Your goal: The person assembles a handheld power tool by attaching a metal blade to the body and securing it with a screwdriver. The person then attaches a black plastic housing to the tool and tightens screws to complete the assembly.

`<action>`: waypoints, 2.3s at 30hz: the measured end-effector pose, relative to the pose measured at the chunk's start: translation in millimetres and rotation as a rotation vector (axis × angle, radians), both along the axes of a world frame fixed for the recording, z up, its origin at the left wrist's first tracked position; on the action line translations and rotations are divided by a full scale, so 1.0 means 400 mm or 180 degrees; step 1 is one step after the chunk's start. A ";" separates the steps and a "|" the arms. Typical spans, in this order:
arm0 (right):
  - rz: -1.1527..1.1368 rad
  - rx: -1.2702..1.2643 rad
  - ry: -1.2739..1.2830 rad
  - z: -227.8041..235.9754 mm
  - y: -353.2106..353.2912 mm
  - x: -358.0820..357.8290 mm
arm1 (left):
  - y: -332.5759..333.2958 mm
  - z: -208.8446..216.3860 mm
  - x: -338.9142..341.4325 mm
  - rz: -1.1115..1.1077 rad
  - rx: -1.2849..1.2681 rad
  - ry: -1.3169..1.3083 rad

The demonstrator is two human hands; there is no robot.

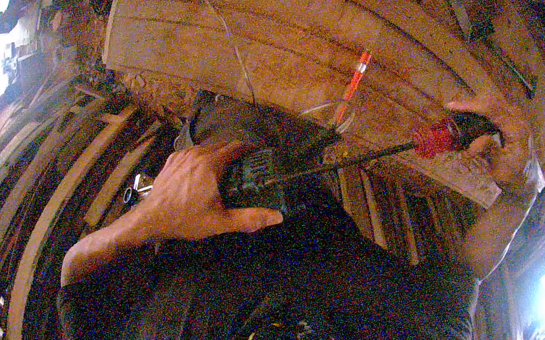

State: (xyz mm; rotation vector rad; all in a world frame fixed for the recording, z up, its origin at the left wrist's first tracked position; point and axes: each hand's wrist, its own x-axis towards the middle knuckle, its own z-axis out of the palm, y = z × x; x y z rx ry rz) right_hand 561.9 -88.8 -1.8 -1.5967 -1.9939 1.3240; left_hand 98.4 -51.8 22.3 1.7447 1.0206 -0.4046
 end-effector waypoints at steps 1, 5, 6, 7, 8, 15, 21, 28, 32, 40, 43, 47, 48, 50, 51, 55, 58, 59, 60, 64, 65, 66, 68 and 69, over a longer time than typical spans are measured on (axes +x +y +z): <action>-0.0173 -0.0146 0.0041 -0.010 -0.012 0.013 | 0.002 -0.001 0.000 0.0019 -0.0072 0.0012; -0.0624 0.0088 0.0112 -0.017 -0.032 -0.014 | -0.009 -0.004 -0.003 0.0037 -0.0043 0.0009; -0.0248 0.0390 0.0172 -0.002 -0.020 -0.036 | -0.007 -0.006 0.000 0.0044 -0.0072 0.0009; -0.0187 0.0415 0.0168 -0.007 -0.017 -0.047 | -0.006 -0.008 0.003 0.0051 -0.0101 0.0008; -0.0128 0.0432 0.0157 -0.009 -0.016 -0.058 | -0.013 -0.014 0.005 0.0004 0.0004 0.0003; 0.0047 -0.0389 0.0020 -0.028 -0.007 -0.010 | -0.027 -0.038 0.015 0.0067 0.0049 -0.0011; 0.0006 0.0822 -0.0332 0.019 0.002 -0.100 | -0.020 -0.019 0.007 0.0018 0.0054 -0.0047; 0.0303 0.0168 0.0100 0.032 -0.005 -0.041 | -0.015 0.000 0.002 0.0057 0.0033 0.0053; 0.0215 0.1185 0.0040 0.028 0.018 -0.118 | -0.009 0.008 0.014 0.0043 -0.0054 0.0084; 0.0430 0.0126 -0.0177 0.037 0.017 -0.050 | -0.001 0.004 0.003 0.0082 -0.0084 0.0001; 0.0281 -0.0185 0.0082 0.054 0.035 -0.098 | -0.016 -0.005 -0.002 0.0045 0.0154 -0.0042; 0.0111 0.1148 -0.0022 0.019 0.017 -0.156 | -0.015 0.002 -0.001 0.0118 0.0113 0.0043; 0.0187 0.1142 -0.0241 0.041 0.012 -0.141 | -0.012 0.006 -0.001 0.0089 0.0096 0.0033; 0.0454 0.1021 -0.0443 0.072 0.020 -0.118 | -0.007 0.005 -0.003 0.0051 0.0087 -0.0034; 0.0660 0.0920 -0.0385 0.073 0.036 -0.108 | -0.011 0.005 -0.005 0.0064 0.0103 -0.0055; 0.0942 0.0111 -0.0053 0.059 0.033 -0.058 | -0.022 0.021 -0.008 0.0005 0.0227 -0.0023; 0.0745 0.0559 -0.0195 0.093 0.035 -0.113 | -0.014 0.026 -0.013 0.0021 0.0074 -0.0014; 0.0644 0.0801 -0.0207 0.097 0.034 -0.130 | -0.010 0.028 -0.012 0.0018 0.0072 -0.0023; 0.0545 0.1037 -0.0065 0.072 0.032 -0.142 | -0.011 0.030 -0.011 0.0030 0.0077 -0.0017; 0.0504 0.1042 0.0068 0.060 0.020 -0.137 | -0.023 0.021 -0.017 0.0046 0.0098 0.0013; 0.0671 0.0687 0.0064 0.057 0.020 -0.120 | -0.024 0.024 -0.018 0.0033 0.0051 0.0052; 0.0813 0.0326 0.0044 0.060 0.020 -0.095 | -0.016 0.031 -0.018 -0.0005 0.0000 0.0075; 0.0735 -0.0062 0.0139 0.065 0.016 -0.094 | -0.008 0.034 -0.019 -0.0054 -0.0013 0.0082; 0.0523 -0.0084 0.0251 0.068 0.011 -0.118 | -0.010 0.034 -0.019 -0.0061 0.0025 0.0064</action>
